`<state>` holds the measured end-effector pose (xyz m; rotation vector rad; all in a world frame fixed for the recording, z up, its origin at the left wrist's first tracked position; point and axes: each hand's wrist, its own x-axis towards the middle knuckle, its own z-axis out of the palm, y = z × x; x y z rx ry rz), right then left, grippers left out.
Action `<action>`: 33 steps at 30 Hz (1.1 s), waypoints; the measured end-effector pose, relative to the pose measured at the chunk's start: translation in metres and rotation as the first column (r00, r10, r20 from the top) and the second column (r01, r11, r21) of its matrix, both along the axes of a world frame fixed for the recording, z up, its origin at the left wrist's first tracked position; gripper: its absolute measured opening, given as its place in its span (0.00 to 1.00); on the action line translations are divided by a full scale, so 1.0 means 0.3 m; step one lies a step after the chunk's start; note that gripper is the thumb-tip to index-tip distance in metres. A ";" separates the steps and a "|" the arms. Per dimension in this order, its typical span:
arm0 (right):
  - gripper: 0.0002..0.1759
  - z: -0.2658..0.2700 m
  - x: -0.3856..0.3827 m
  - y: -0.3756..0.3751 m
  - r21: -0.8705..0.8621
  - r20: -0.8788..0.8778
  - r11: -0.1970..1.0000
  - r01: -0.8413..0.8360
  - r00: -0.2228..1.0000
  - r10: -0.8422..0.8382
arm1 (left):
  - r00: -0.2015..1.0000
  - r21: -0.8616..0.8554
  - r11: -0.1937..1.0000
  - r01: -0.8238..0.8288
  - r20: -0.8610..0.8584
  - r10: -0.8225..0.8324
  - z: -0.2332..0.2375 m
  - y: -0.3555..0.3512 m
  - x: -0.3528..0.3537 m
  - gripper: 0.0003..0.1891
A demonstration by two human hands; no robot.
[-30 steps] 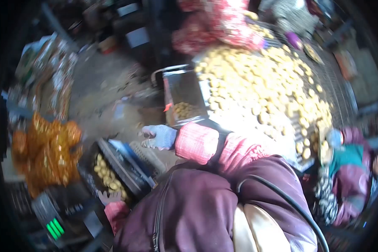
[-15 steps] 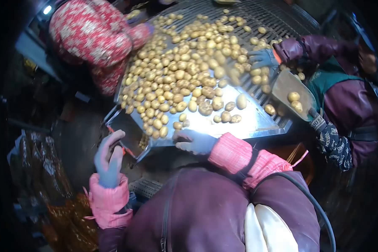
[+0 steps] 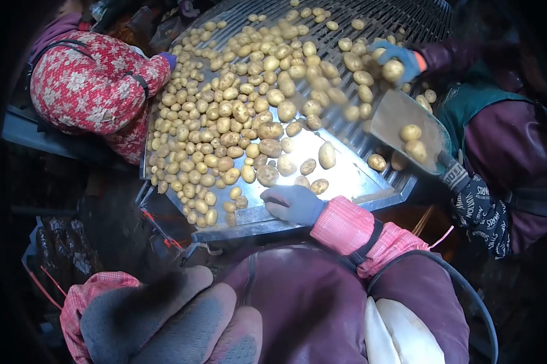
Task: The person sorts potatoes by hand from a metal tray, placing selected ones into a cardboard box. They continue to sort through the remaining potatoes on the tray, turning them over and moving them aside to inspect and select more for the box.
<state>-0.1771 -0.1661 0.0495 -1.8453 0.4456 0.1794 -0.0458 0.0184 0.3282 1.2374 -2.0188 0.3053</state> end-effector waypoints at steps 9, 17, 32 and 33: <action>0.18 -0.063 -0.011 0.010 -0.143 0.107 0.989 0.027 0.994 -0.012 | 0.975 0.672 0.740 0.041 0.134 -0.176 0.026 -0.057 0.095 0.15; 0.13 -0.102 -0.096 0.026 -0.665 0.396 0.712 0.227 0.915 0.078 | 0.988 0.294 0.955 -0.039 0.157 -0.008 -0.091 0.063 0.091 0.21; 0.16 -0.142 -0.122 0.022 -0.751 0.364 0.634 0.186 0.917 0.162 | 0.961 0.012 0.992 -0.127 0.250 0.120 -0.149 0.137 0.082 0.19; 0.16 -0.146 -0.123 0.022 -0.752 0.388 0.626 0.207 0.907 0.166 | 0.960 -0.006 0.993 -0.115 0.256 0.113 -0.160 0.141 0.084 0.19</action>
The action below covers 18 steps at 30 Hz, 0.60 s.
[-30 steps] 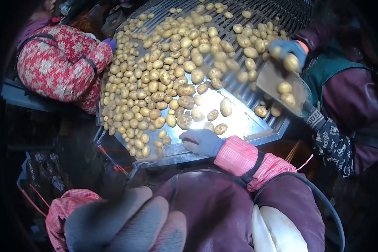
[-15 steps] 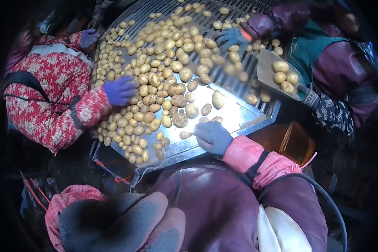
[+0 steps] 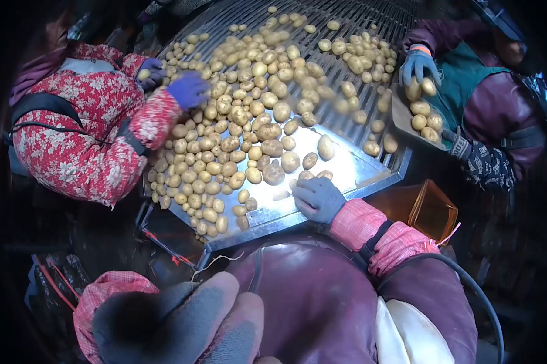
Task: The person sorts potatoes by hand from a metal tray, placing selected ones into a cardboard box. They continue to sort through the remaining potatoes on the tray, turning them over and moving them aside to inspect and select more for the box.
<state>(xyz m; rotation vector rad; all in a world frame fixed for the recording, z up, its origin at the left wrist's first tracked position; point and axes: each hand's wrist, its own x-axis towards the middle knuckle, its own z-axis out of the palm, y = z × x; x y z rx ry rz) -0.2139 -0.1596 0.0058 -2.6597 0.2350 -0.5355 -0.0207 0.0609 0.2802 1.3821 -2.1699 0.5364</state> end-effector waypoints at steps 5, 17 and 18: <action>0.16 -0.018 -0.002 0.004 -0.029 0.021 1.000 -0.001 1.000 0.002 | 0.998 -0.013 0.998 0.058 0.038 -0.057 -0.017 0.013 -0.001 0.18; 0.16 0.007 0.032 0.006 -0.078 0.038 0.997 -0.010 0.999 0.012 | 0.956 0.343 0.937 0.067 -0.289 0.038 -0.011 -0.049 -0.012 0.12; 0.14 0.007 0.039 0.008 -0.104 0.078 0.995 -0.003 0.997 0.011 | 0.941 0.374 0.922 0.102 -0.336 0.032 -0.046 -0.076 0.010 0.12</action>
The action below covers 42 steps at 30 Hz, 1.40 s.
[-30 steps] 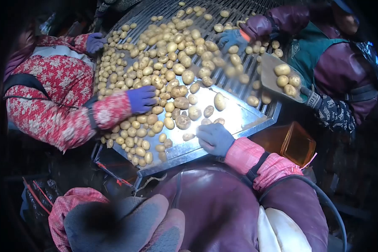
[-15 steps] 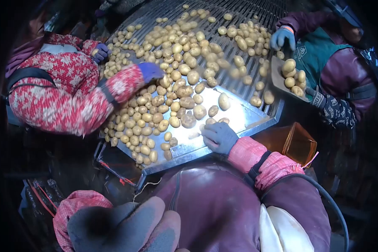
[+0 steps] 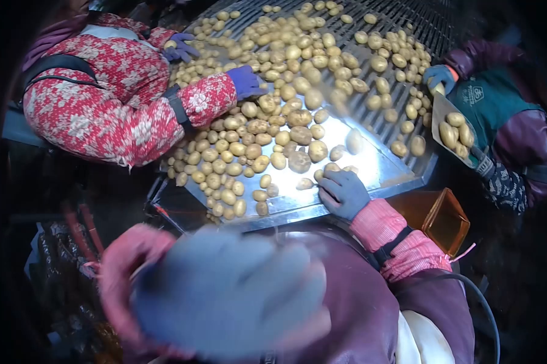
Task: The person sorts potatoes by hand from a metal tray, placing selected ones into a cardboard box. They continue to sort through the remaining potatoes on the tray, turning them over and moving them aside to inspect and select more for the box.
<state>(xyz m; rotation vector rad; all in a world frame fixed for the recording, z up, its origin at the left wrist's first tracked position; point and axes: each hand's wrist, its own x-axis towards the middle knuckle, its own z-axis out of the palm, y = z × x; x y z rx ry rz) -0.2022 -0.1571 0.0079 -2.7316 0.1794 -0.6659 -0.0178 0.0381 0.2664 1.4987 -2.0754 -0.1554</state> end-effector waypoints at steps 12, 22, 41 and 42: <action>0.16 0.001 -0.020 -0.002 0.083 -0.037 0.995 0.048 0.998 -0.045 | 0.852 0.326 0.806 -0.493 0.370 0.371 -0.990 -0.148 0.269 0.41; 0.14 0.053 0.114 -0.018 0.204 -0.176 0.970 0.129 0.980 -0.093 | 0.706 0.218 0.707 -0.673 0.476 0.524 -1.020 0.052 0.356 0.30; 0.15 -0.027 0.220 -0.100 -0.067 -0.285 0.977 0.203 0.934 -0.214 | -0.498 0.544 0.814 0.203 -0.659 0.564 -0.906 -0.001 0.136 0.22; 0.14 -0.068 0.200 -0.110 -0.184 -0.331 0.956 0.227 0.902 -0.278 | -0.528 0.553 0.802 0.224 -0.623 0.577 -0.901 0.001 0.130 0.19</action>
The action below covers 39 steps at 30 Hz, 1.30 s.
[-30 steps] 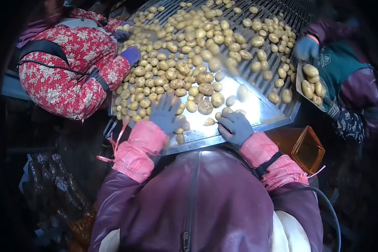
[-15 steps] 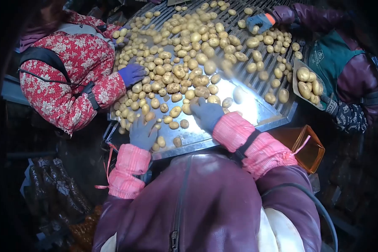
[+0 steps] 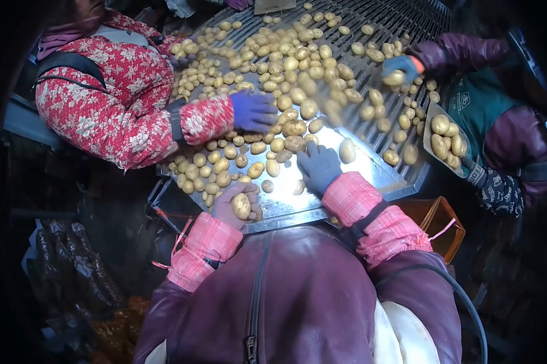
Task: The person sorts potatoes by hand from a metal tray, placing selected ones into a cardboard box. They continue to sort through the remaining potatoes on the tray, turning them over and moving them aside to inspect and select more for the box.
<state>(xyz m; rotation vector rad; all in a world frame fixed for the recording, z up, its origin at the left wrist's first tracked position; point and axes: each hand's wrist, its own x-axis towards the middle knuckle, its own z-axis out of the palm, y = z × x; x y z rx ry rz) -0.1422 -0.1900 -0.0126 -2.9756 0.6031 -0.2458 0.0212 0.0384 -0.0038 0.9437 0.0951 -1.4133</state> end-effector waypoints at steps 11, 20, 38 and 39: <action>0.28 0.149 0.105 0.046 0.227 0.176 0.949 -0.220 0.967 0.183 | 0.996 -0.067 0.997 0.049 -0.065 -0.054 0.103 -0.025 -0.008 0.26; 0.32 0.016 0.127 -0.009 0.210 0.000 0.977 -0.027 1.000 0.027 | 0.945 -0.185 0.981 -0.051 -0.326 -0.012 0.001 0.020 0.013 0.30; 0.32 0.017 -0.167 -0.136 0.514 0.103 0.815 0.267 0.924 -0.368 | 0.952 -0.029 0.996 -0.084 -0.298 0.071 0.056 -0.028 -0.016 0.36; 0.33 0.037 -0.143 -0.098 0.601 0.174 0.780 0.177 0.923 -0.343 | 0.957 -0.065 0.996 -0.059 -0.286 0.038 0.068 -0.028 -0.021 0.38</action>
